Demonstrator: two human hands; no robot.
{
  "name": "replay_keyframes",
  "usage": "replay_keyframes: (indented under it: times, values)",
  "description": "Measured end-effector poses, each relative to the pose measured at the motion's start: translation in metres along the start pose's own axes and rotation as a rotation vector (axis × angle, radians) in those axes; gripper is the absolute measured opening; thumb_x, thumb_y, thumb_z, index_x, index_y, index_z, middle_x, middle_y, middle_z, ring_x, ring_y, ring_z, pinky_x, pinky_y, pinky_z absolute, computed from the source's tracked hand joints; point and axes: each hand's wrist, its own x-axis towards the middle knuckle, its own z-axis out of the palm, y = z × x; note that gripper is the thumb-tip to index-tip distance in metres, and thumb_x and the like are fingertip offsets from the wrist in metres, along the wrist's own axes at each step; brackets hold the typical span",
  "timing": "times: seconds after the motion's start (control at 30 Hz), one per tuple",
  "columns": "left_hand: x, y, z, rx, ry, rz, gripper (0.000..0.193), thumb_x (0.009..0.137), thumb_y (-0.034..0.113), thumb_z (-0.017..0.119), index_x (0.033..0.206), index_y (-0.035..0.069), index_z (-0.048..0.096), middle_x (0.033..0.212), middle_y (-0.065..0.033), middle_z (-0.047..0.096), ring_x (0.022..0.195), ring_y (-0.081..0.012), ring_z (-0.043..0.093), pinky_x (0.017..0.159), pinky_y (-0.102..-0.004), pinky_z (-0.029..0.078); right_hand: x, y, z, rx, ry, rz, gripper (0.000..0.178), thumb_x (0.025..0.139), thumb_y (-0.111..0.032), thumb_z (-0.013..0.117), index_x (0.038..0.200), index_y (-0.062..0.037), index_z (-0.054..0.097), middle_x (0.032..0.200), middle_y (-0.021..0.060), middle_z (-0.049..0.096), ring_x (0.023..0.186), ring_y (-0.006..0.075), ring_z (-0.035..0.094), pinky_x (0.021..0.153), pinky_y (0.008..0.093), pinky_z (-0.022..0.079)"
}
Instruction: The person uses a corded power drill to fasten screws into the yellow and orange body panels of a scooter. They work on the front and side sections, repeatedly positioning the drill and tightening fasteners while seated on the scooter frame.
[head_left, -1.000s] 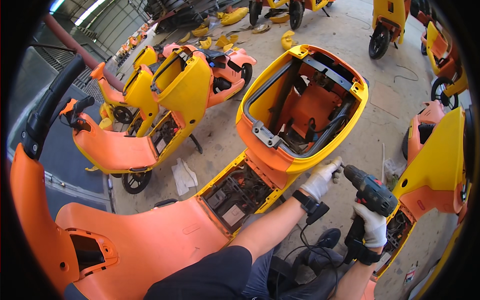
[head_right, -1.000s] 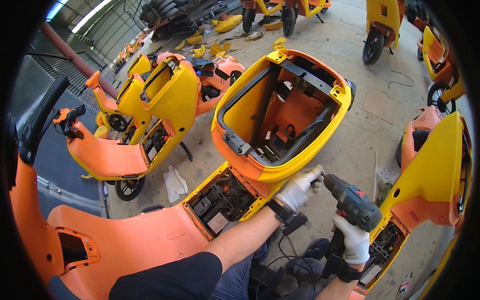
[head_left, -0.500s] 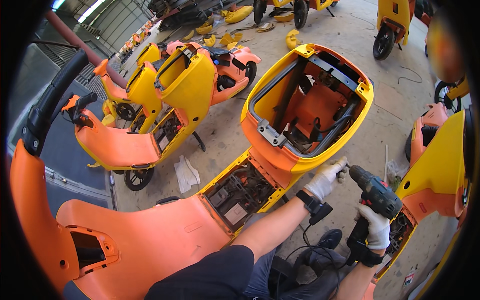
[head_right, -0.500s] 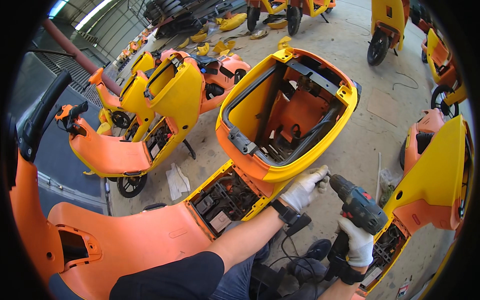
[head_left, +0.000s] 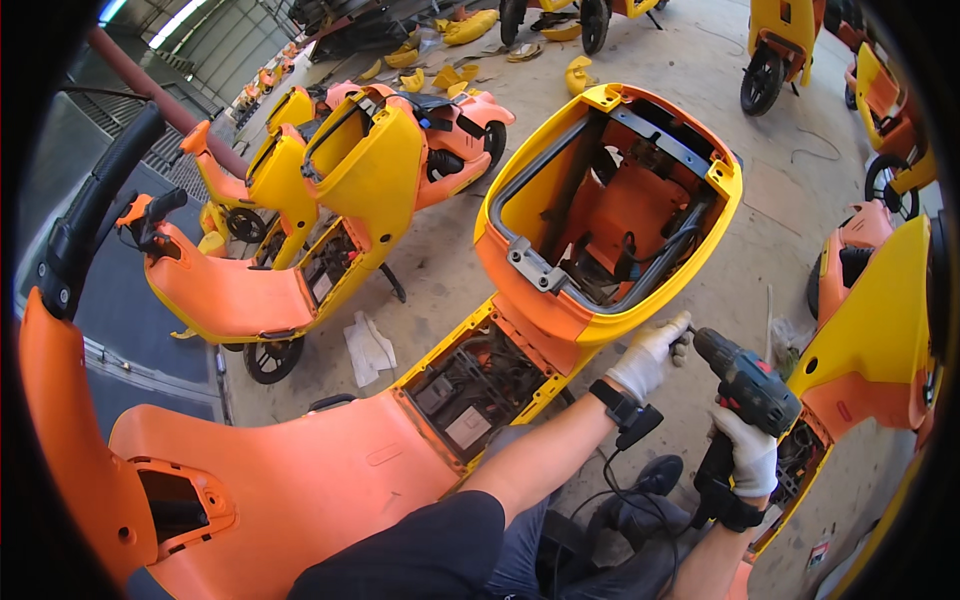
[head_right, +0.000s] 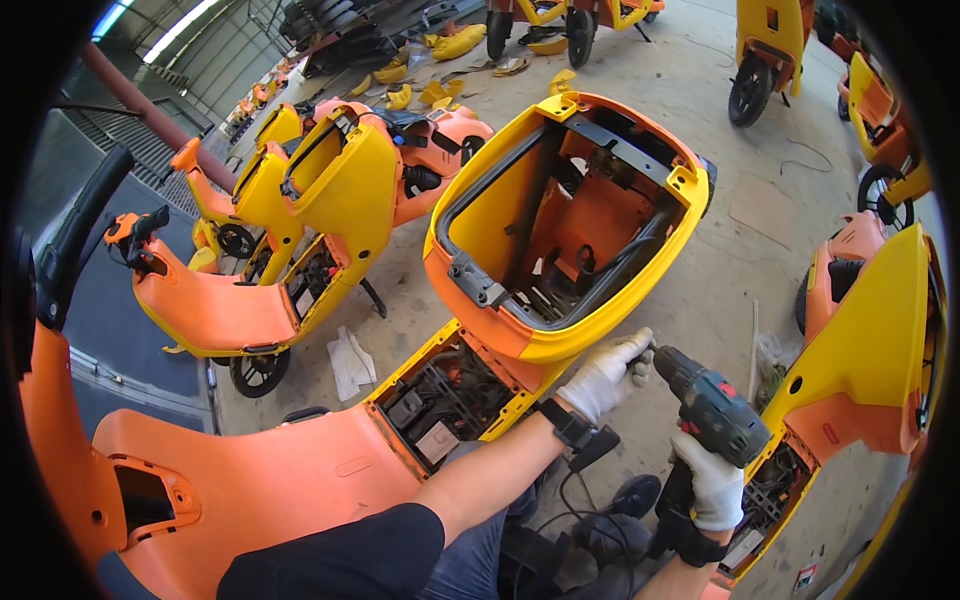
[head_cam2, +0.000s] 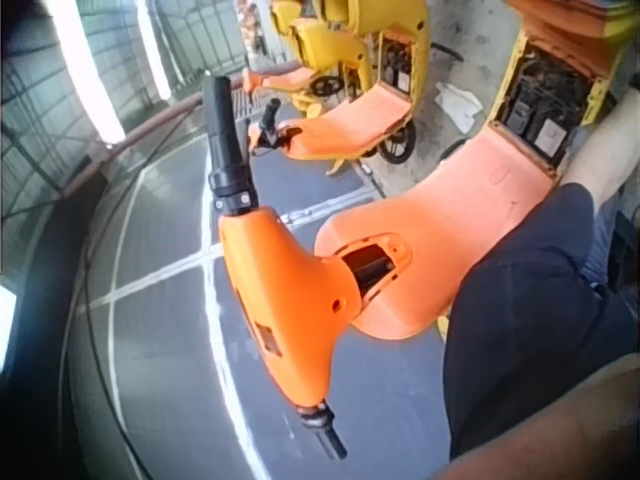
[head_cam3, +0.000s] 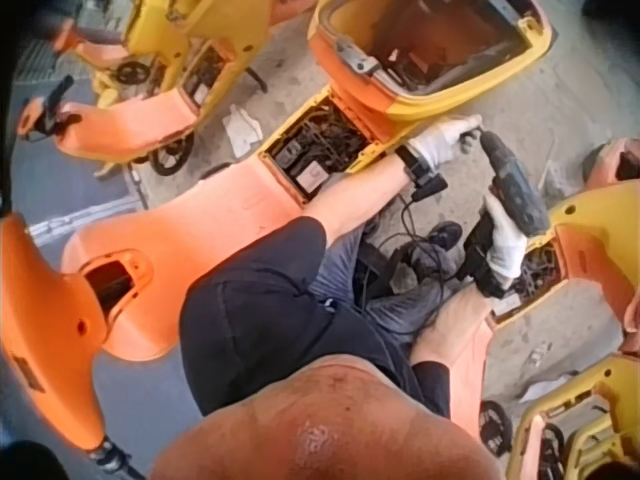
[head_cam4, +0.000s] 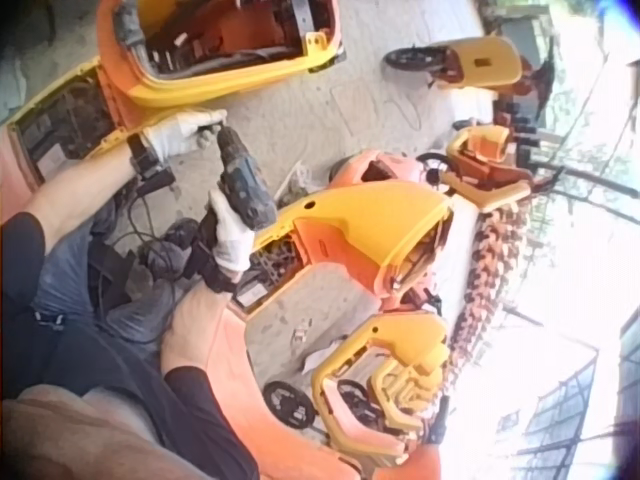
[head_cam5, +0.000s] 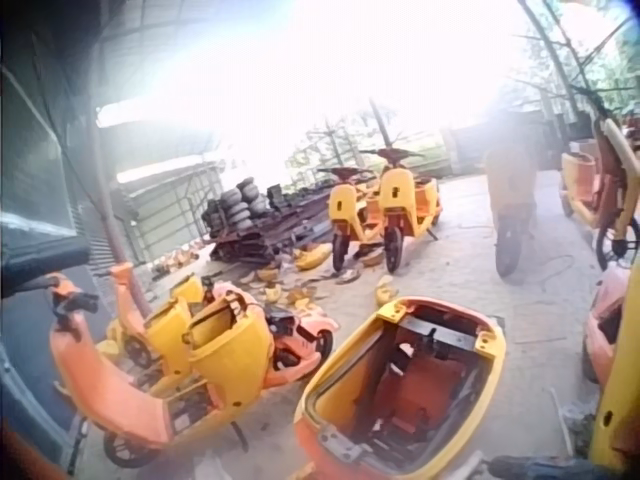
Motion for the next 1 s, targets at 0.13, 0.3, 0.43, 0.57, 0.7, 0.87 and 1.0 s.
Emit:
replay_keyframes:
  times: [0.13, 0.3, 0.43, 0.57, 0.7, 0.87, 1.0]
  values:
    - [-0.006, 0.008, 0.009, 0.002, -0.016, 0.023, 0.02, 0.097, 0.027, 0.063, 0.091, 0.008, 0.062, 0.073, 0.0015, 0.057, 0.06, -0.007, 0.052, 0.054, -0.0216, 0.044, -0.002, -0.007, 0.0, 0.027, -0.004, 0.0, 0.021, 0.078, -0.005, 0.074, 0.099, -0.0041, 0.067, 0.082, 0.0023, 0.065, 0.071, 0.0125, 0.061, 0.065, 0.028, 0.05]
    - [0.001, 0.007, 0.002, -0.101, 0.026, -0.054, 0.022, 0.098, 0.028, 0.061, 0.092, 0.007, 0.06, 0.072, 0.0013, 0.057, 0.057, -0.0075, 0.053, 0.054, -0.0219, 0.045, 0.004, -0.008, -0.002, -0.14, -0.082, -0.131, 0.03, 0.078, -0.005, 0.076, 0.108, -0.0062, 0.068, 0.093, -0.0013, 0.066, 0.082, 0.0102, 0.058, 0.074, 0.0267, 0.049]
    - [0.0, 0.013, 0.007, -0.092, 0.018, -0.062, 0.021, 0.1, 0.028, 0.057, 0.095, 0.008, 0.056, 0.072, 0.0011, 0.054, 0.058, -0.0076, 0.052, 0.055, -0.0216, 0.045, 0.005, -0.005, -0.002, -0.045, -0.093, -0.108, 0.029, 0.078, -0.007, 0.075, 0.105, -0.0049, 0.066, 0.086, -0.0007, 0.064, 0.075, 0.0084, 0.057, 0.068, 0.0257, 0.049]
    - [-0.002, 0.012, 0.009, -0.097, 0.006, -0.081, 0.021, 0.1, 0.028, 0.056, 0.097, 0.007, 0.056, 0.072, -0.0009, 0.055, 0.058, -0.0093, 0.052, 0.055, -0.0224, 0.045, 0.003, -0.009, -0.003, 0.008, -0.104, -0.006, 0.022, 0.079, -0.009, 0.071, 0.099, -0.0036, 0.065, 0.077, 0.0011, 0.062, 0.065, 0.0093, 0.058, 0.06, 0.0267, 0.049]
    - [-0.005, 0.014, 0.012, -0.099, -0.008, -0.074, 0.02, 0.1, 0.027, 0.057, 0.094, 0.008, 0.057, 0.073, -0.0009, 0.057, 0.057, -0.0099, 0.053, 0.056, -0.0232, 0.046, -0.002, -0.01, -0.002, 0.013, -0.046, 0.054, 0.019, 0.08, -0.011, 0.072, 0.095, -0.0038, 0.065, 0.075, 0.0, 0.062, 0.064, 0.0089, 0.058, 0.058, 0.0259, 0.048]
    - [-0.003, 0.014, 0.013, -0.116, 0.036, -0.067, 0.024, 0.098, 0.03, 0.06, 0.089, 0.008, 0.058, 0.07, -0.0006, 0.054, 0.055, -0.0107, 0.05, 0.053, -0.0231, 0.045, 0.002, -0.007, -0.002, -0.035, -0.104, -0.026, 0.019, 0.08, -0.01, 0.073, 0.096, -0.0044, 0.064, 0.076, -0.0003, 0.061, 0.064, 0.0084, 0.056, 0.058, 0.0258, 0.048]
    - [-0.001, 0.014, 0.015, -0.129, 0.04, -0.053, 0.021, 0.098, 0.027, 0.061, 0.089, 0.008, 0.059, 0.072, -0.0011, 0.058, 0.055, -0.0108, 0.053, 0.052, -0.0246, 0.048, 0.003, -0.01, 0.0, -0.008, -0.1, -0.007, 0.018, 0.079, -0.009, 0.072, 0.094, -0.0032, 0.063, 0.075, -0.0001, 0.06, 0.063, 0.0084, 0.054, 0.058, 0.0265, 0.048]
